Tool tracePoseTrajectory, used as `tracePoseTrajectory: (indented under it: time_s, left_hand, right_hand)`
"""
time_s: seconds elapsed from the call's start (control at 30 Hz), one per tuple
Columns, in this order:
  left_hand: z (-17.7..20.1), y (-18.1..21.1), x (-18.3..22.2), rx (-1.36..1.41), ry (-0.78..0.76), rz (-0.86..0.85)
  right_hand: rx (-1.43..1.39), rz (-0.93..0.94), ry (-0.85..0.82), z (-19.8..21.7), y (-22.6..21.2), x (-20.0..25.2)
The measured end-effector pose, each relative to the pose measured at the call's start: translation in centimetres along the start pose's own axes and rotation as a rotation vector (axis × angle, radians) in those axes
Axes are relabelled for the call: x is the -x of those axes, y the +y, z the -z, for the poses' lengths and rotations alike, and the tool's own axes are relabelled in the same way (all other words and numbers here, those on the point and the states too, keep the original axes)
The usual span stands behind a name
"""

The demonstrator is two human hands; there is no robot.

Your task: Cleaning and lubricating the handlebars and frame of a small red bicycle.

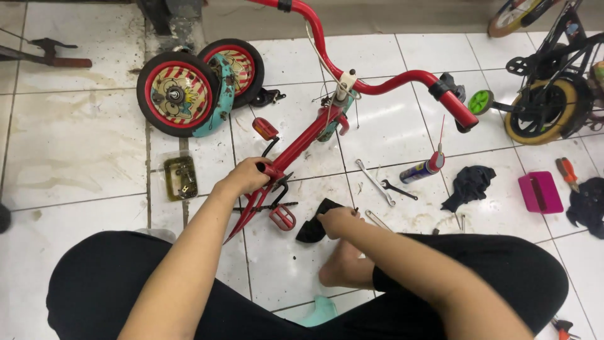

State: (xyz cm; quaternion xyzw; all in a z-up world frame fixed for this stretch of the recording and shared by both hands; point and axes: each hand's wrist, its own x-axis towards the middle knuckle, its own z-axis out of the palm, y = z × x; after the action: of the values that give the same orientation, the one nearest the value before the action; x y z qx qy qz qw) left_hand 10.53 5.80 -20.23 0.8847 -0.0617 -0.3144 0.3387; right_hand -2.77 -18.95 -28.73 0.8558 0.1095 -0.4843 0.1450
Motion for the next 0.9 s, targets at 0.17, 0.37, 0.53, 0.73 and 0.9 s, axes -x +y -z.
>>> tracePoseTrajectory:
  time_s: [0.17, 0.37, 0.53, 0.73, 0.9]
  left_hand:
    - [1.3, 1.8, 1.8, -0.017, -0.012, -0.021]
    - [1.1, 1.4, 0.0, -0.282, 0.072, -0.22]
    - [1.1, 1.5, 1.2, -0.303, 0.121, -0.285]
    - [1.7, 1.9, 2.4, -0.324, 0.129, -0.288]
    - [2.4, 2.7, 3.5, -0.321, 0.118, -0.341]
  right_hand:
    - [-0.325, -0.118, 0.195, -5.8, -3.7, -3.0]
    - [-0.742, 0.002, 0.591, -2.9, -0.1, -2.7]
    - [-1.433, 0.109, 1.036, 9.1, 2.2, 4.6]
    - [-1.079, -0.13, 1.157, 15.9, 2.7, 4.0]
    - [-0.529, 0.065, 1.254, 10.6, -0.4, -6.2]
